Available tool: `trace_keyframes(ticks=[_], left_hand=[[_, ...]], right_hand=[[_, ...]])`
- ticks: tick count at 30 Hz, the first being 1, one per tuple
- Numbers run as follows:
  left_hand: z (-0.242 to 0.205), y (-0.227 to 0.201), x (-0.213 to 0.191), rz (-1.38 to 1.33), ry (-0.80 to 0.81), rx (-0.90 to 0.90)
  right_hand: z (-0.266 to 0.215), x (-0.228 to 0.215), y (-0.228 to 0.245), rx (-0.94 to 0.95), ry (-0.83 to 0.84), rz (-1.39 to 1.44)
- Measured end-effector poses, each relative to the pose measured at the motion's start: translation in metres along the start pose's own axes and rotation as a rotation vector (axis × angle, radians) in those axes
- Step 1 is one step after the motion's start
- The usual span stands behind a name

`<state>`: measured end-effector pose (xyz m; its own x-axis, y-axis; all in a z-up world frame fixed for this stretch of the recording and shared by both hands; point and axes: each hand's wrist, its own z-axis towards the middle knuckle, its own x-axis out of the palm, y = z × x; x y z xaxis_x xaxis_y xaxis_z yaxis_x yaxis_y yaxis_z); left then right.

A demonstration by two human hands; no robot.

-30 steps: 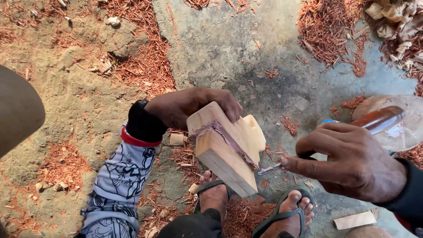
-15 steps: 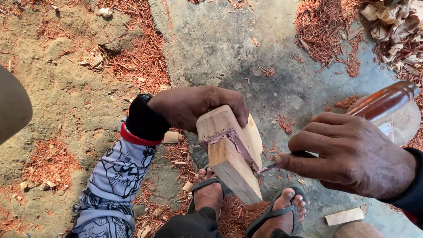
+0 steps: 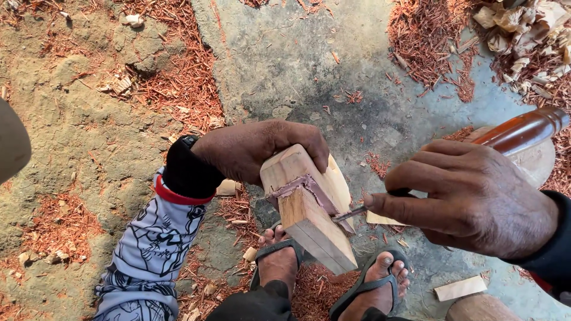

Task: The person applies wood filler paste to a wooden furniture component using a small tool.

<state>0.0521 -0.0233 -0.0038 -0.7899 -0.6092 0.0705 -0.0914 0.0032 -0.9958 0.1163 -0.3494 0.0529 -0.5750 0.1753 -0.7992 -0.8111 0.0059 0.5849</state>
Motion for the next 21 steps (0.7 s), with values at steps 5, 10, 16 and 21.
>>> trace_keyframes(ticks=[5,10,16,21], left_hand=[[-0.001,0.000,0.001,0.026,-0.019,0.027],[-0.007,0.004,0.002,-0.010,-0.044,0.040],[-0.012,0.008,0.000,-0.052,-0.042,0.025],[-0.009,0.006,0.002,-0.030,-0.043,0.047]], right_hand=[[-0.009,0.006,-0.003,0.057,0.015,0.033],[-0.025,0.026,-0.006,0.059,-0.034,0.124],[-0.038,0.049,-0.002,0.207,-0.074,0.302],[-0.025,0.030,0.023,0.278,-0.298,0.289]])
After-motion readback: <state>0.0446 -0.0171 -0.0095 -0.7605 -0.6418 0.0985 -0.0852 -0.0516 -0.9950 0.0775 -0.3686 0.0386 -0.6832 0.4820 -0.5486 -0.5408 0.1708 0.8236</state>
